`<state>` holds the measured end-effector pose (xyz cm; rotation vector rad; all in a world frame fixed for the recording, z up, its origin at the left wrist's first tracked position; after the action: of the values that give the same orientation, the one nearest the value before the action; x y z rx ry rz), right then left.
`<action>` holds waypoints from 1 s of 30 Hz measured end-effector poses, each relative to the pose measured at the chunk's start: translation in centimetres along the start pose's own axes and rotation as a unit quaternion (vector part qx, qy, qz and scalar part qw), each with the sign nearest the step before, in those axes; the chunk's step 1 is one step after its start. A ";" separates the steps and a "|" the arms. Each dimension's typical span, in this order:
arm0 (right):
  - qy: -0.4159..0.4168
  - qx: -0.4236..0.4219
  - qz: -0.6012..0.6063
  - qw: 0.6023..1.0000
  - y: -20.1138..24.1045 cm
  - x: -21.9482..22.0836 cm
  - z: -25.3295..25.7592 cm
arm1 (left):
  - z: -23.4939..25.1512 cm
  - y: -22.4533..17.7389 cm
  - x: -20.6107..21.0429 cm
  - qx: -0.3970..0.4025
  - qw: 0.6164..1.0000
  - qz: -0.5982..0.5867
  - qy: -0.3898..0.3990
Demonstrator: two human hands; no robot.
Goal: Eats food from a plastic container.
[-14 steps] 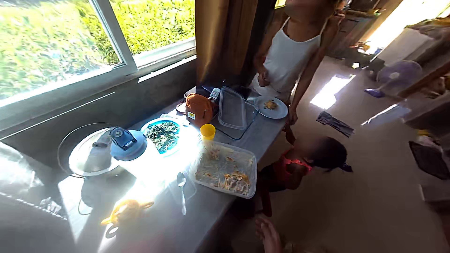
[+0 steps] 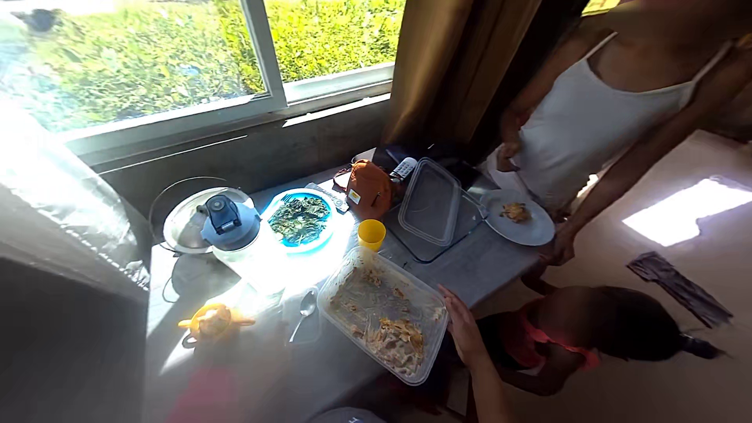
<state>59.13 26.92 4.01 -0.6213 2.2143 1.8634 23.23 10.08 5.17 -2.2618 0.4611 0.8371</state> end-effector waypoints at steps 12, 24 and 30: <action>0.016 0.000 -0.310 0.951 0.9 -0.1 -5.0 | -7.2 -2.9 -3.5 0.005 0.992 0.104 -0.071; 0.062 -0.016 -0.262 0.963 0.4 2.2 -9.2 | -6.9 -11.5 -6.4 0.256 0.937 0.214 -0.106; 0.065 -0.005 -0.234 0.970 0.6 4.0 -9.5 | -4.8 -15.0 -4.5 0.294 0.929 0.226 -0.001</action>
<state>56.54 17.02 4.83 -1.1787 1.9061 1.6250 29.92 17.78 17.96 -1.6158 1.1013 0.7834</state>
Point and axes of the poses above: each hand's wrist, its own z-axis towards the middle knuckle, its own x-axis out of the palm, y = z × x, the point moved 4 cm from there along z, towards the middle knuckle, and after that the axes turned 15 degrees about -z, right-handed, at the moved point
